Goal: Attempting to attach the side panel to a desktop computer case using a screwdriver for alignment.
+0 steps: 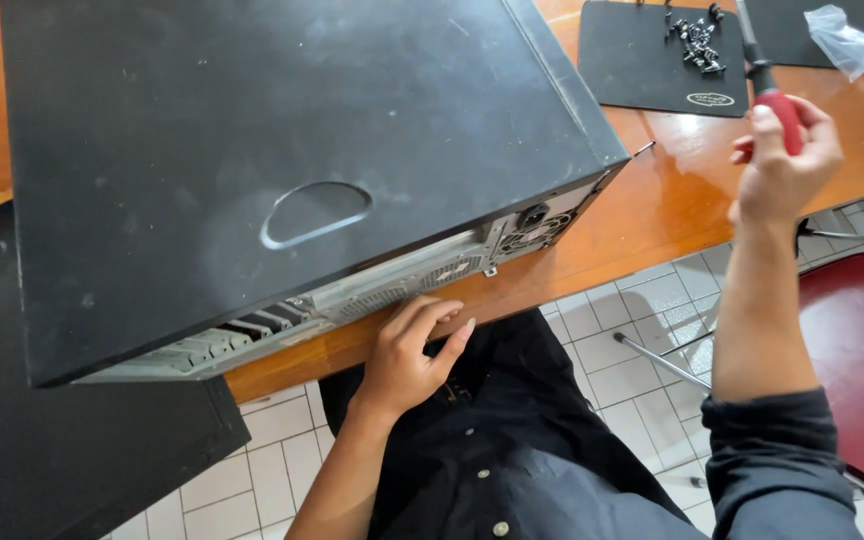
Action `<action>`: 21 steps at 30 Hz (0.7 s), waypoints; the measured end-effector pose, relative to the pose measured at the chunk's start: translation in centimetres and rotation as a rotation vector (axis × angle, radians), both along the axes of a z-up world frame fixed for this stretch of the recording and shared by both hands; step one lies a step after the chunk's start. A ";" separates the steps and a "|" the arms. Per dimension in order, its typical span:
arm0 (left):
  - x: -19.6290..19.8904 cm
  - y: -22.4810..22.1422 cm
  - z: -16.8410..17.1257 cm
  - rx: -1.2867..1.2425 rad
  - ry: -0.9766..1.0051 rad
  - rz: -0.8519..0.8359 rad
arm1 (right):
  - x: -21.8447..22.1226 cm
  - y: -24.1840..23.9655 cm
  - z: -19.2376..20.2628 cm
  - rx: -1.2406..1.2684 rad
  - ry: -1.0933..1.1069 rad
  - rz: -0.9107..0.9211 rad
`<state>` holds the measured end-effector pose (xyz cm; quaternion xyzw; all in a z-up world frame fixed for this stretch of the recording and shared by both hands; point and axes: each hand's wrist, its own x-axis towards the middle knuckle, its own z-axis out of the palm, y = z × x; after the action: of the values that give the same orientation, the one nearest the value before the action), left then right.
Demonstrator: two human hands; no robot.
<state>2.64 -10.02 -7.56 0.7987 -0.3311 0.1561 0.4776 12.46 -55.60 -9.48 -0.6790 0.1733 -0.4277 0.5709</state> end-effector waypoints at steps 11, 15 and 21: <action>-0.1 -0.3 0.5 0.004 -0.015 0.020 | 3.8 2.6 1.2 -0.405 0.141 0.046; -0.1 -0.3 0.6 -0.001 -0.019 0.014 | 5.2 2.1 0.5 -0.514 0.169 0.026; -0.1 -0.4 0.5 0.016 -0.020 0.019 | 5.1 2.8 0.8 -0.474 0.184 0.026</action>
<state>2.55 -10.45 -7.10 0.8040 -0.3296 0.1661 0.4662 17.54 -52.76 -8.71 -0.8323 0.1106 -0.3852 0.3830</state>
